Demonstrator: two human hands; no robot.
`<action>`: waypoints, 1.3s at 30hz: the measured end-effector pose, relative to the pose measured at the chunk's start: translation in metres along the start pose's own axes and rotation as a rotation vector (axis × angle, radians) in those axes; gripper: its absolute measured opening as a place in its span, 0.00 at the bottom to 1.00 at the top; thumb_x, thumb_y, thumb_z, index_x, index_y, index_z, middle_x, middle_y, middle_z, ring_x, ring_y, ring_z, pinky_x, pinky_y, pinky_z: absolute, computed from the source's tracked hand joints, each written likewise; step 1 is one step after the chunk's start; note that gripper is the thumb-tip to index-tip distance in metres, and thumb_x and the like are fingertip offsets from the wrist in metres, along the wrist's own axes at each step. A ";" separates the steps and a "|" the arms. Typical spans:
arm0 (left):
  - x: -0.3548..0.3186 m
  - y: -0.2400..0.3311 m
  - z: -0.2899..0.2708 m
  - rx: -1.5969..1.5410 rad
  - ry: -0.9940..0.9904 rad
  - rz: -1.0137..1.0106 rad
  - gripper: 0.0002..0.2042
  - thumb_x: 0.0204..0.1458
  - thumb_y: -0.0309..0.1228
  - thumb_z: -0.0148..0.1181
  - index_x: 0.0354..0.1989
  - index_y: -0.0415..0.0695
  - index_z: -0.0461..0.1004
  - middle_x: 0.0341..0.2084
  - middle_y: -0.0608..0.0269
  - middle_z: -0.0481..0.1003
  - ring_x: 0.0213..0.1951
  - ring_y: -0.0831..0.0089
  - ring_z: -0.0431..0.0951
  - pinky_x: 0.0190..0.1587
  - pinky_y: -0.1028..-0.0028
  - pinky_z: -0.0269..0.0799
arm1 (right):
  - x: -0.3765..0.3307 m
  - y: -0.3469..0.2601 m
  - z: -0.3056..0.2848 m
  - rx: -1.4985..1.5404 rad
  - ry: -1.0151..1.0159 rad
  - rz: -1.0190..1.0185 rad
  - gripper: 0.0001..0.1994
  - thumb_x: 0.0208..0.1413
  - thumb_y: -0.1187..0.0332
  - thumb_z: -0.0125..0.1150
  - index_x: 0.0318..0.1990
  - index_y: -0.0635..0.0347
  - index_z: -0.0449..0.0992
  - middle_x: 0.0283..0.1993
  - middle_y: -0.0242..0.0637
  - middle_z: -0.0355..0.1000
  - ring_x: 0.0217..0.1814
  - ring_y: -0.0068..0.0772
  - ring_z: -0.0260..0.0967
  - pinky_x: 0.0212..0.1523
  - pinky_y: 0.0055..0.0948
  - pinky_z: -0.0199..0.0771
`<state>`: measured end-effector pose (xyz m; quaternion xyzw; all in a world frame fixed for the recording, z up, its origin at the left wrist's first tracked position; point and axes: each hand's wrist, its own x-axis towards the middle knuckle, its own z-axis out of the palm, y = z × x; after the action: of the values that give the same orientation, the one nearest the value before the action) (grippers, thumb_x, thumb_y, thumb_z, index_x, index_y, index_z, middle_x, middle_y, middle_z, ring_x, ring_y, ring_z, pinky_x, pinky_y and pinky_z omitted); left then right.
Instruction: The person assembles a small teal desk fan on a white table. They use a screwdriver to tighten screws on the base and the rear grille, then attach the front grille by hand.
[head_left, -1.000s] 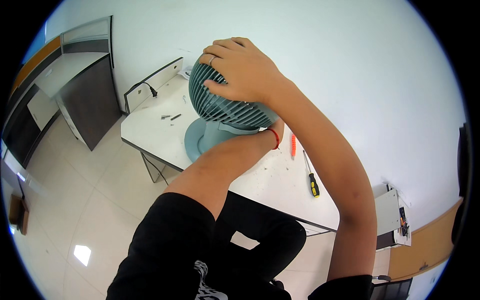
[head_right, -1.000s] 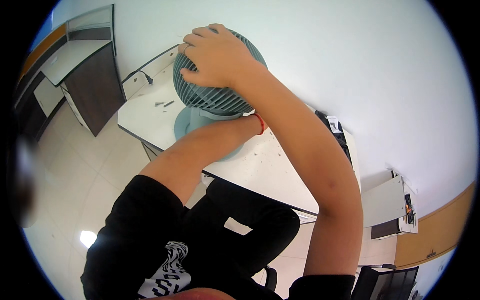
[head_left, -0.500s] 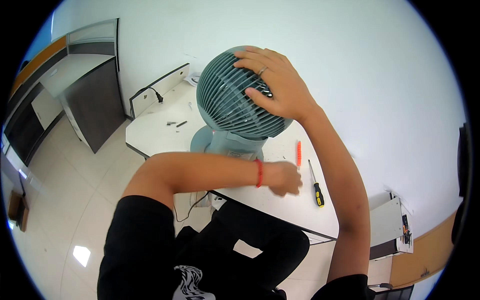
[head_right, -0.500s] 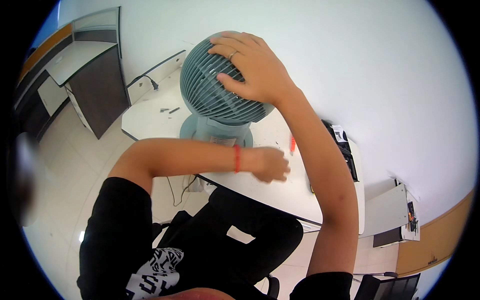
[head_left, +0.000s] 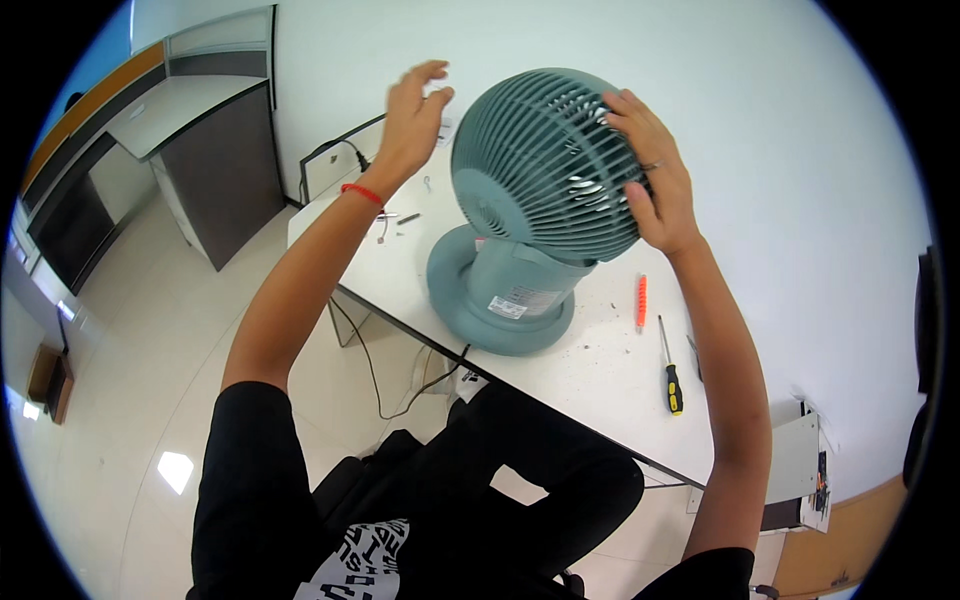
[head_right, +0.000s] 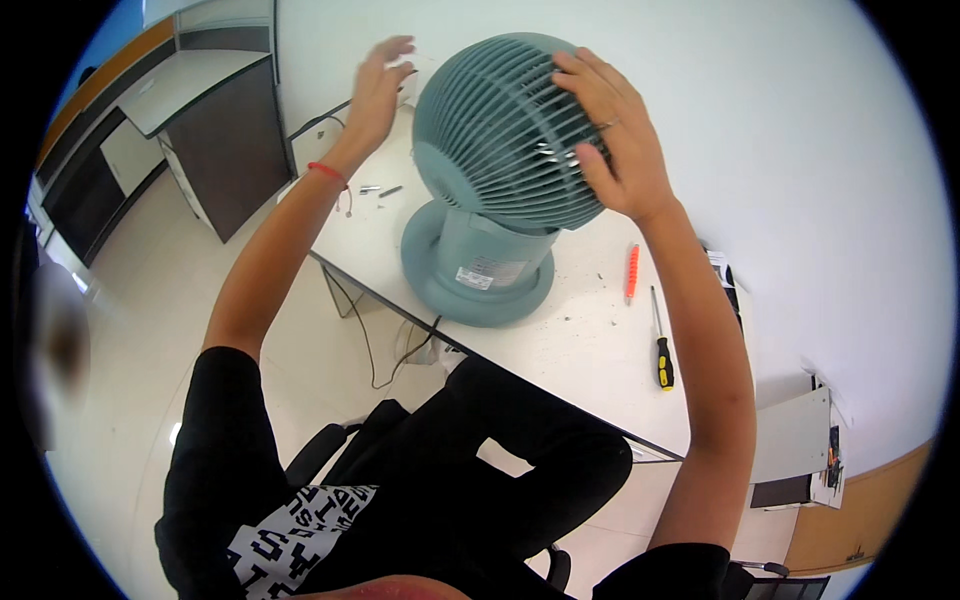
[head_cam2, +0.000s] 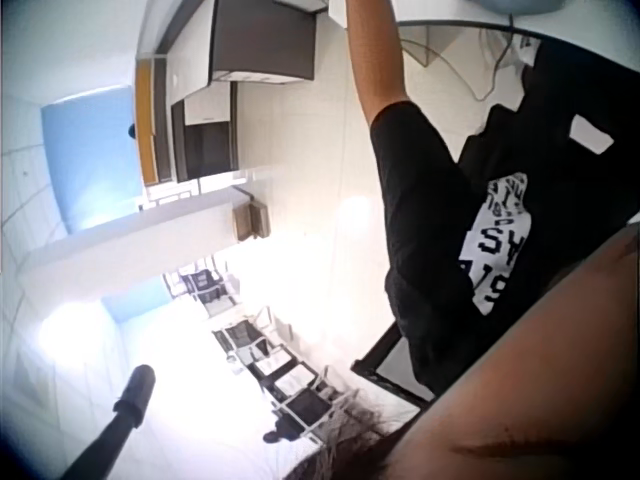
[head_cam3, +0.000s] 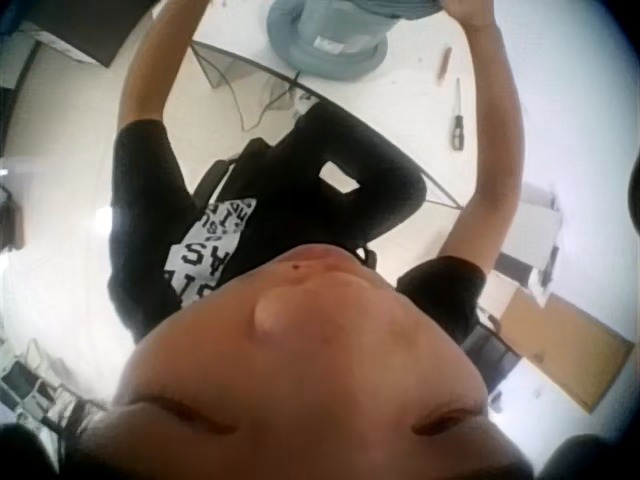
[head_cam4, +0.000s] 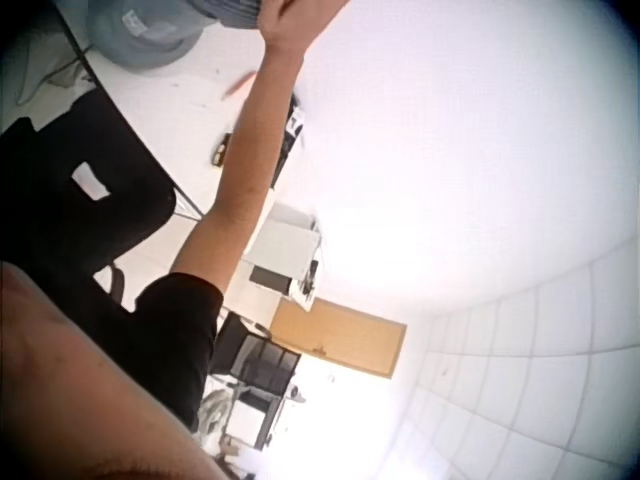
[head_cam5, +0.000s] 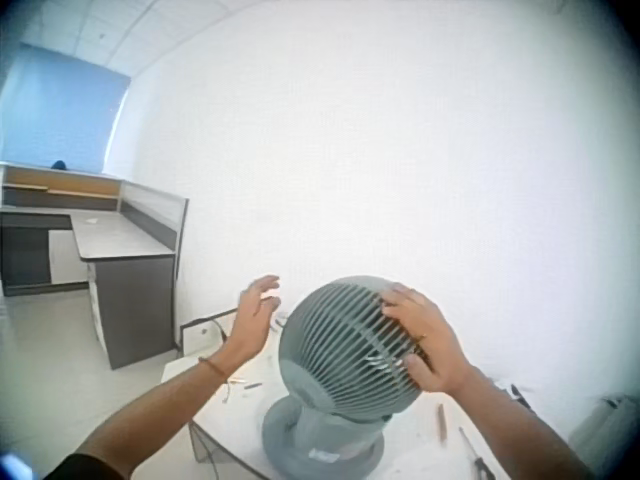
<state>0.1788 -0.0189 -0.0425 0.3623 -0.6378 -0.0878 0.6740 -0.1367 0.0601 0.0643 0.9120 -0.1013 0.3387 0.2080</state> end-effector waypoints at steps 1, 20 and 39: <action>-0.002 -0.016 0.003 -0.088 -0.096 -0.040 0.26 0.63 0.44 0.46 0.67 0.46 0.64 0.60 0.54 0.69 0.63 0.61 0.65 0.65 0.65 0.60 | -0.006 0.002 0.004 0.012 0.026 0.018 0.26 0.62 0.57 0.47 0.64 0.60 0.69 0.71 0.44 0.65 0.76 0.54 0.55 0.73 0.46 0.53; -0.022 0.046 0.034 -0.602 -0.264 -0.170 0.28 0.66 0.44 0.41 0.70 0.43 0.63 0.64 0.56 0.68 0.63 0.68 0.68 0.67 0.72 0.59 | -0.048 -0.023 0.050 0.436 0.479 0.427 0.34 0.65 0.46 0.42 0.69 0.64 0.63 0.76 0.49 0.54 0.80 0.46 0.46 0.78 0.42 0.41; -0.022 0.128 0.054 0.219 -0.040 0.057 0.27 0.56 0.48 0.55 0.60 0.44 0.73 0.59 0.45 0.72 0.59 0.47 0.72 0.60 0.59 0.68 | -0.076 -0.029 0.087 1.026 0.948 0.792 0.30 0.62 0.65 0.31 0.71 0.63 0.59 0.74 0.44 0.59 0.75 0.37 0.56 0.74 0.38 0.57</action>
<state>0.0815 0.0665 0.0126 0.4135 -0.6669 -0.0058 0.6199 -0.1345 0.0503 -0.0541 0.5493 -0.1501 0.7429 -0.3519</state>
